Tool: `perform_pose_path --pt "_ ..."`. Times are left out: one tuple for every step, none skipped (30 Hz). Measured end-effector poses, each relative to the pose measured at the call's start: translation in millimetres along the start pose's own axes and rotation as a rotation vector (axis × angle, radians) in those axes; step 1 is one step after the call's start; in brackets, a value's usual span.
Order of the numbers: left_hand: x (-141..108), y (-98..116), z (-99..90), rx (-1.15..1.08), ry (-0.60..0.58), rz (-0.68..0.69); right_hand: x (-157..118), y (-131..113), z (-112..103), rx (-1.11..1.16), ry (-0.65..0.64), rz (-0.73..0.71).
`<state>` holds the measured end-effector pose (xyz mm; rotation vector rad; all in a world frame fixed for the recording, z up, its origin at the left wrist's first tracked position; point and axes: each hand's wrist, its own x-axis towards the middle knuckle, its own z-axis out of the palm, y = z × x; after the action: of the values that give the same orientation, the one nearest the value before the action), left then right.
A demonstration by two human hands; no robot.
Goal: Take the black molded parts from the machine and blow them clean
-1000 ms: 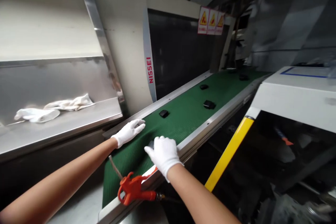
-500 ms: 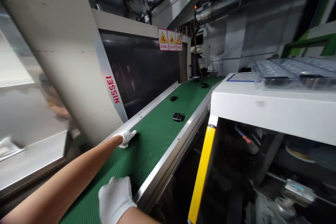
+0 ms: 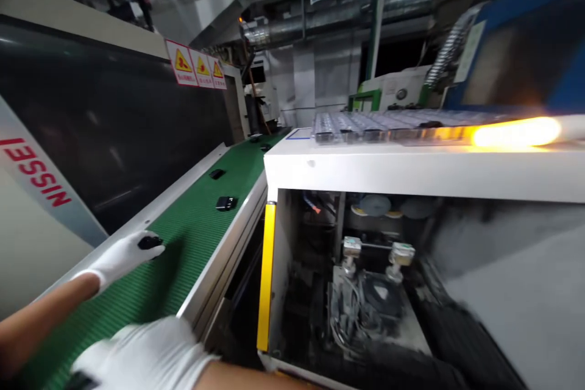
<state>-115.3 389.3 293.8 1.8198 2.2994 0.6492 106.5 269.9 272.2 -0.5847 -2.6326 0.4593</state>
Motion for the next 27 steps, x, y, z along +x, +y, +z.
perform_pose_path --pt "-5.9 15.3 -5.4 -0.033 -0.016 0.044 -23.0 13.5 -18.5 0.057 0.124 0.076" --pt "-13.8 32.8 -10.2 -0.067 -0.042 0.084 -48.2 28.4 -37.5 0.098 0.204 0.158" --pt "-23.4 51.8 -14.2 -0.098 -0.073 0.114 -74.9 44.7 -56.7 0.108 0.244 0.249" --pt "-34.1 71.6 -16.8 -0.133 -0.099 0.142 -102.3 62.2 -75.6 0.083 0.280 0.365" --pt "-45.4 91.3 -17.7 -0.164 -0.147 0.195 -130.0 80.7 -94.2 0.026 0.296 0.465" --pt "-56.8 110.4 -16.9 -0.187 -0.157 0.248 -157.3 99.9 -112.2 -0.052 0.300 0.561" --pt "-67.7 128.3 -14.1 -0.218 -0.168 0.306 -183.9 119.4 -129.7 -0.144 0.274 0.642" --pt "-77.7 144.8 -9.5 -0.253 -0.193 0.361 -209.1 138.8 -146.6 -0.242 0.228 0.719" --pt "-86.8 160.1 -3.2 -0.297 -0.229 0.404 -232.7 157.7 -162.7 -0.326 0.171 0.779" --pt "-94.6 174.3 4.6 -0.345 -0.283 0.436 -254.1 175.8 -177.8 -0.396 0.118 0.825" --pt "-101.2 187.7 13.5 -0.397 -0.350 0.455 -272.9 192.8 -191.8 -0.443 0.068 0.853" --pt "-106.4 200.8 23.3 -0.448 -0.415 0.466 -289.1 208.4 -204.2 -0.472 0.028 0.871" --pt "-110.3 213.5 33.8 -0.493 -0.472 0.472 -302.4 222.3 -214.9 -0.486 -0.009 0.888" --pt "-112.7 226.1 45.1 -0.529 -0.515 0.472 -312.9 234.6 -223.6 -0.485 -0.042 0.901" --pt "-113.8 238.5 57.1 -0.559 -0.540 0.467 -320.9 245.2 -230.3 -0.473 -0.069 0.908" --pt "-113.5 250.4 69.8 -0.588 -0.548 0.459 -326.6 254.3 -235.1 -0.451 -0.090 0.907" --pt "-111.9 261.6 83.4 -0.617 -0.544 0.448 -330.4 262.1 -238.4 -0.417 -0.106 0.899" --pt "-109.1 271.9 97.9 -0.648 -0.531 0.430 -332.6 268.9 -240.3 -0.377 -0.113 0.887" --pt "-105.5 281.2 113.1 -0.681 -0.516 0.410 -333.6 274.7 -241.5 -0.334 -0.111 0.872" --pt "-101.5 289.3 128.8 -0.715 -0.499 0.390 -333.9 279.8 -242.1 -0.295 -0.103 0.858" --pt "-97.3 296.6 144.6 -0.743 -0.484 0.373 -333.5 284.2 -242.4 -0.260 -0.095 0.850" --pt "-93.3 303.2 160.2 -0.763 -0.473 0.358 -332.9 288.0 -242.6 -0.235 -0.087 0.846" --pt "-89.8 309.5 175.1 -0.772 -0.465 0.342 -331.9 291.0 -242.7 -0.224 -0.085 0.847" --pt "-86.9 315.8 188.9 -0.776 -0.457 0.326 -330.8 293.2 -242.5 -0.224 -0.090 0.847" --pt "-84.7 322.4 201.5 -0.777 -0.451 0.316 -329.7 294.8 -242.0 -0.237 -0.102 0.845" --pt "-83.0 329.3 212.6 -0.780 -0.444 0.309 -328.5 295.6 -241.3 -0.261 -0.116 0.843" --pt "-81.8 336.6 222.2 -0.788 -0.436 0.306 -327.4 296.0 -240.2 -0.293 -0.129 0.841"
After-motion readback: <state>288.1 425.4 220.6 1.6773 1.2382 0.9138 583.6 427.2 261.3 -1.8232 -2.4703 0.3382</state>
